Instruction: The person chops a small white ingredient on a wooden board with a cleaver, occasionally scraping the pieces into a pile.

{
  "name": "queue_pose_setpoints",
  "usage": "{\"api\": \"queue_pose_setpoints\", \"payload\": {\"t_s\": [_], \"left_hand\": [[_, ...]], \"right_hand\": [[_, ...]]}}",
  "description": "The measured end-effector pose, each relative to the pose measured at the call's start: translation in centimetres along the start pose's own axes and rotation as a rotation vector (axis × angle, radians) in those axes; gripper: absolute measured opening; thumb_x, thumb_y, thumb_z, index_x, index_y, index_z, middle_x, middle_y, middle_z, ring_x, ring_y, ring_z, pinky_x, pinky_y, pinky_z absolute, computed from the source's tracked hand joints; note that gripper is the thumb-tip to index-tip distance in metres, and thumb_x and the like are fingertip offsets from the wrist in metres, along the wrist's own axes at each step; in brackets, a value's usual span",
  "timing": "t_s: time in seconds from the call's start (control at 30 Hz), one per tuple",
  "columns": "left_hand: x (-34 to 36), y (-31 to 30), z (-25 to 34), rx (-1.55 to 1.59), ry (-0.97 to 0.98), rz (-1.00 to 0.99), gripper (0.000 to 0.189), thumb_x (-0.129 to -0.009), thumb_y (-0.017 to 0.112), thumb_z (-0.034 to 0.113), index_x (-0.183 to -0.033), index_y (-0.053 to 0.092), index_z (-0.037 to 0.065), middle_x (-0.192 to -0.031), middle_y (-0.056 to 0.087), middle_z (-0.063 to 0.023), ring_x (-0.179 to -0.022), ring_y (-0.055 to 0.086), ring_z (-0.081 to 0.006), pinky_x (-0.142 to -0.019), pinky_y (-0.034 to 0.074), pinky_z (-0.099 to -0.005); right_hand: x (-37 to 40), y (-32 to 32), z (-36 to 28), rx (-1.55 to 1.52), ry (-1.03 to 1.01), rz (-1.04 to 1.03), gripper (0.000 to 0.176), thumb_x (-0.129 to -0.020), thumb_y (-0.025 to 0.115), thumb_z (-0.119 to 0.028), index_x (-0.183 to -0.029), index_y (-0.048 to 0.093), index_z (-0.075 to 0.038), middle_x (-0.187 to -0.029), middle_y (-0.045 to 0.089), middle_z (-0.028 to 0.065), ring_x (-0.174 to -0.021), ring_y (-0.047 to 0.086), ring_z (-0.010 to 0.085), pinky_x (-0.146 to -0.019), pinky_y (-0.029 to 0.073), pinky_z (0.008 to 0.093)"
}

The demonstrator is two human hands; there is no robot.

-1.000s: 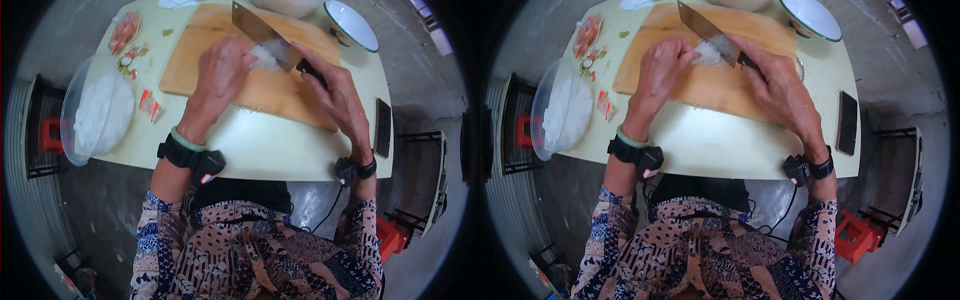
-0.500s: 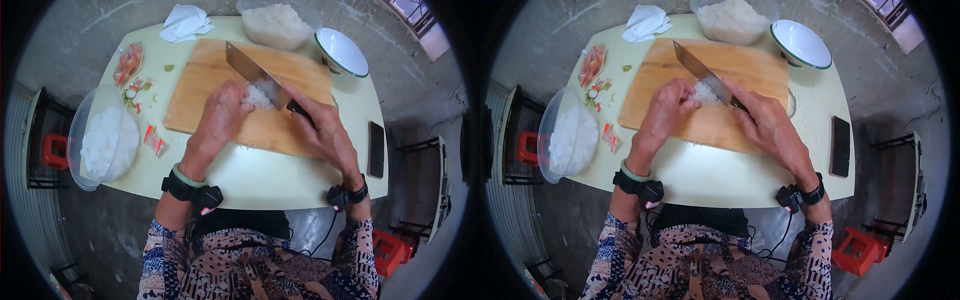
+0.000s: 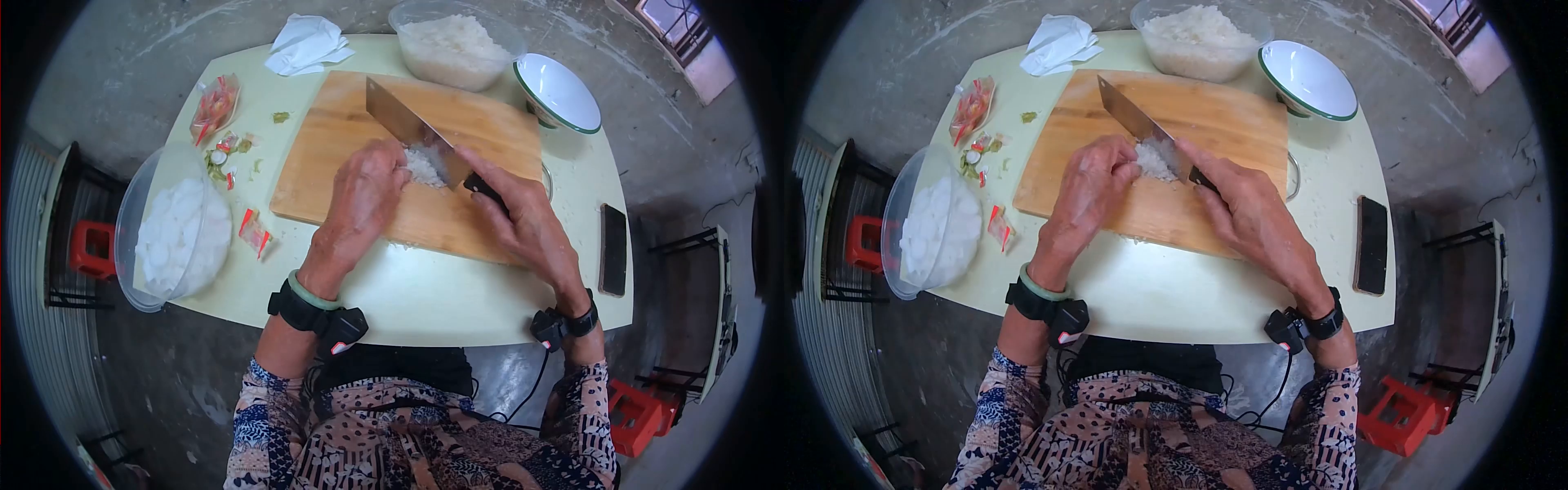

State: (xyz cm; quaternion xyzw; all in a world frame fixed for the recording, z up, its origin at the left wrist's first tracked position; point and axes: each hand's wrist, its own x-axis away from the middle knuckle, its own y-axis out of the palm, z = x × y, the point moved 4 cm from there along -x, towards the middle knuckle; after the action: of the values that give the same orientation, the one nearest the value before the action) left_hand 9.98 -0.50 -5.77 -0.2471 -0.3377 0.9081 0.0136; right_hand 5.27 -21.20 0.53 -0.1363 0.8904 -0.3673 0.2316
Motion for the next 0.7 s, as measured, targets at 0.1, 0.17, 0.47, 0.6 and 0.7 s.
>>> {"api": "queue_pose_setpoints", "payload": {"t_s": [0.1, 0.17, 0.47, 0.6, 0.7], "left_hand": [[0.1, -1.0, 0.6, -0.065, -0.101, 0.079, 0.017, -0.082, 0.077, 0.007, -0.087, 0.063, 0.000, -0.084, 0.067, -0.0160, -0.080, 0.067, -0.0354, -0.074, 0.053, -0.0455], [-0.1, -1.2, 0.4, -0.178, -0.113, 0.023, 0.017, -0.083, 0.076, 0.010, -0.087, 0.063, 0.001, -0.083, 0.067, -0.0162, -0.080, 0.067, -0.0358, -0.074, 0.052, -0.0456], [0.1, -0.9, -0.3, -0.157, -0.008, 0.028, 0.014, -0.086, 0.072, 0.011, -0.085, 0.063, 0.001, -0.079, 0.066, -0.0178, -0.079, 0.065, -0.0386, -0.073, 0.051, -0.0478], [0.1, -0.7, -0.5, -0.147, -0.024, 0.015, 0.012, -0.086, 0.070, 0.008, -0.083, 0.061, 0.000, -0.079, 0.065, -0.0187, -0.080, 0.064, -0.0396, -0.073, 0.050, -0.0485], [0.2, -0.4, -0.9, -0.184, -0.033, -0.005, 0.010, -0.088, 0.068, 0.007, -0.088, 0.061, 0.000, -0.080, 0.063, -0.0180, -0.083, 0.064, -0.0397, -0.074, 0.050, -0.0490]], "right_hand": [[0.0, -0.3, -0.3, 0.002, 0.041, -0.016, 0.058, -0.093, 0.061, 0.000, -0.150, 0.051, -0.008, -0.114, 0.069, 0.0248, -0.099, 0.069, 0.0412, -0.090, 0.053, 0.0446], [0.1, -0.3, -0.3, -0.023, 0.041, 0.028, 0.058, -0.093, 0.061, 0.000, -0.150, 0.051, -0.008, -0.115, 0.069, 0.0249, -0.100, 0.069, 0.0408, -0.091, 0.053, 0.0443], [0.1, 0.2, 0.1, 0.020, -0.038, 0.044, 0.059, -0.092, 0.060, 0.001, -0.150, 0.050, -0.007, -0.111, 0.070, 0.0250, -0.095, 0.069, 0.0411, -0.088, 0.054, 0.0439], [0.4, 0.2, -0.5, 0.004, 0.032, -0.024, 0.059, -0.093, 0.060, 0.000, -0.151, 0.050, -0.007, -0.108, 0.070, 0.0250, -0.092, 0.068, 0.0416, -0.087, 0.053, 0.0447], [1.1, 0.8, -0.1, 0.007, 0.037, -0.014, 0.058, -0.094, 0.060, 0.000, -0.151, 0.049, -0.007, -0.107, 0.069, 0.0251, -0.092, 0.067, 0.0420, -0.086, 0.053, 0.0451]]}}
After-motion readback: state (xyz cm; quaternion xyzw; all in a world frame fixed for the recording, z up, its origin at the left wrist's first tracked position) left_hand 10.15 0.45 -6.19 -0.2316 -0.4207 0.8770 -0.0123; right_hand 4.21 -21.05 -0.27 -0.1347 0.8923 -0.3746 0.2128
